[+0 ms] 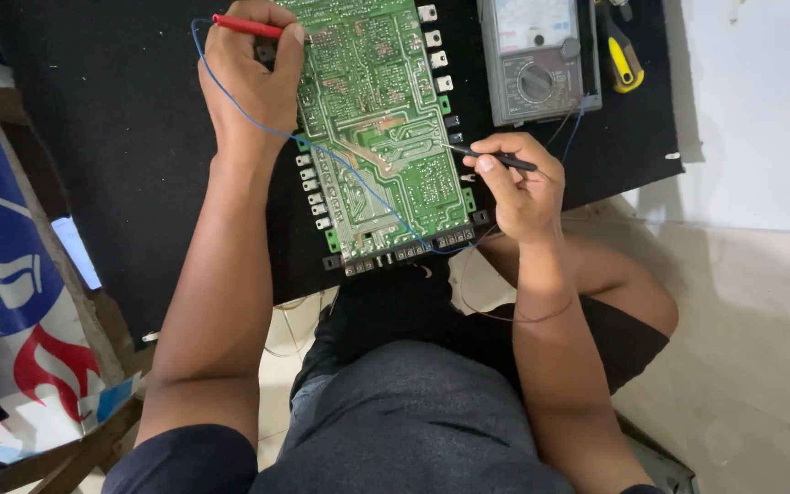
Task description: Testing and repairing a circuit board using a multimeter and a soldering iron
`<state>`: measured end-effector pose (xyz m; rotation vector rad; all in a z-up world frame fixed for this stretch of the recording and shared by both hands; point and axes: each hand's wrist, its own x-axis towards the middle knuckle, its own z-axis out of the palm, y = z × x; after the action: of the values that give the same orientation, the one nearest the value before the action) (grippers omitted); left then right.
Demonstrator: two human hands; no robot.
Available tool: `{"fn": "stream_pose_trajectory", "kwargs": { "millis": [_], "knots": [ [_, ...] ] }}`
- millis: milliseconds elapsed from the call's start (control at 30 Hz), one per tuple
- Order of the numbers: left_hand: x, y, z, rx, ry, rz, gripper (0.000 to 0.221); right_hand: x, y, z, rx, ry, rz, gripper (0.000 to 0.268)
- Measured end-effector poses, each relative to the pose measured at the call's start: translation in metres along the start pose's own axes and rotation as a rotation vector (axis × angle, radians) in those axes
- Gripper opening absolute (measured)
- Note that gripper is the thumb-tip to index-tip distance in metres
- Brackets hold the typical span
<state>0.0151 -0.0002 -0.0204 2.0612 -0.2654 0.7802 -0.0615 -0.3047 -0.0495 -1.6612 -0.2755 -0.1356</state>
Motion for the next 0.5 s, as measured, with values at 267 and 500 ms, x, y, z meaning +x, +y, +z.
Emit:
{"fn": "stream_pose_trajectory", "kwargs": {
  "millis": [267, 500],
  "knots": [
    [-0.0006, 0.0022, -0.0021, -0.067, -0.03, -0.047, 0.005, -0.001, 0.0005, 0.0029, 0.042, 0.006, 0.031, 0.012],
    [0.001, 0.0008, -0.0022, -0.037, -0.018, 0.016, 0.006, -0.0007, 0.001, 0.0031, 0.037, 0.025, 0.015, 0.011]
  ]
}}
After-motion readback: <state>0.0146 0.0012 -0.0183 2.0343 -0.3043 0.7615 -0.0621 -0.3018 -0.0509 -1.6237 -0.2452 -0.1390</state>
